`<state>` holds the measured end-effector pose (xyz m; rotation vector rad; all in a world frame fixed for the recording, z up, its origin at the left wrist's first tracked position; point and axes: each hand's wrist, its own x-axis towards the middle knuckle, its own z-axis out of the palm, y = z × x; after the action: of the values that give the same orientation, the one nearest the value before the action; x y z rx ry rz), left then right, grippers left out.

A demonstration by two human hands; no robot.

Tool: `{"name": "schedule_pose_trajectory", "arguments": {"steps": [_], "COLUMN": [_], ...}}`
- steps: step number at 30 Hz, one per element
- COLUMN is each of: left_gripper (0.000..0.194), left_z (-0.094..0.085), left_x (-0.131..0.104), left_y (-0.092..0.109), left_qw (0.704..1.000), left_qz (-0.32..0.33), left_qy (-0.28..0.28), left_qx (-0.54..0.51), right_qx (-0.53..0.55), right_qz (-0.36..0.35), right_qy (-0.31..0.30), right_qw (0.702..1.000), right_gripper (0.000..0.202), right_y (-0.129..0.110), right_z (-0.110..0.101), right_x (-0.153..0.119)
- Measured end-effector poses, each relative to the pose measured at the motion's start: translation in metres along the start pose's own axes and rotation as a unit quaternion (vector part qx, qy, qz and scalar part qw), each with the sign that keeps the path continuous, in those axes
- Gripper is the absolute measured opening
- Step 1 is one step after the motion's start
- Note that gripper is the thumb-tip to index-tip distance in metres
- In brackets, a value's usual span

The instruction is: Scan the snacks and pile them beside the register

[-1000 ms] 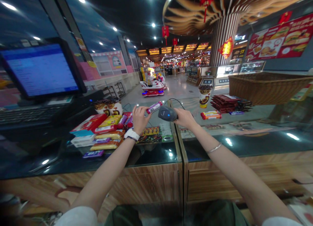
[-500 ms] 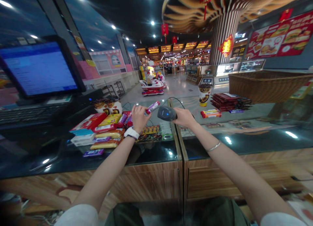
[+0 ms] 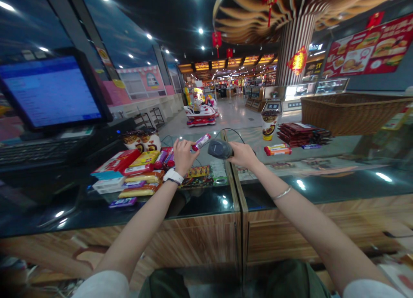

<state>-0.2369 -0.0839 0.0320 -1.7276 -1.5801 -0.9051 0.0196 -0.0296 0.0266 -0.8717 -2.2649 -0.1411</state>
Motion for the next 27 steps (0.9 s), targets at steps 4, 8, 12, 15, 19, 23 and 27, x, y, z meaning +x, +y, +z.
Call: {"name": "schedule_pose_trajectory", "arguments": {"steps": [4,8,12,15,19,23,27], "left_gripper": [0.011,0.011,0.013,0.013,0.014,0.015,0.016], "left_z": [-0.001,-0.002,-0.002,-0.002,-0.002,-0.002,-0.002], "left_x": [0.000,0.000,0.000,-0.001,-0.001,-0.002,-0.003], "left_y": [0.001,0.002,0.003,0.004,0.005,0.006,0.008], "left_qw": [1.000,1.000,1.000,1.000,1.000,1.000,0.999], "left_qz": [-0.001,-0.009,0.000,0.004,0.008,0.016,0.028], "left_qy": [0.000,-0.007,-0.006,-0.006,-0.006,-0.004,-0.007], "left_qx": [-0.001,-0.006,-0.004,-0.009,-0.014,-0.017,-0.026], "right_qx": [0.007,0.020,0.017,0.002,-0.019,-0.005,0.005], "right_qz": [-0.024,-0.068,-0.043,-0.014,0.005,0.002,0.009], "right_qy": [-0.024,-0.031,-0.039,-0.053,-0.095,-0.150,-0.160], "right_qw": [0.999,0.997,0.998,0.998,0.995,0.989,0.987], "right_gripper": [0.031,0.035,0.045,0.052,0.058,0.057,0.053], "right_y": [0.011,0.023,0.028,0.032,0.046,0.061,0.068], "right_z": [0.007,0.016,0.021,0.025,0.032,0.035,0.036], "right_x": [0.003,0.005,0.005,0.004,0.002,0.001,0.001]}}
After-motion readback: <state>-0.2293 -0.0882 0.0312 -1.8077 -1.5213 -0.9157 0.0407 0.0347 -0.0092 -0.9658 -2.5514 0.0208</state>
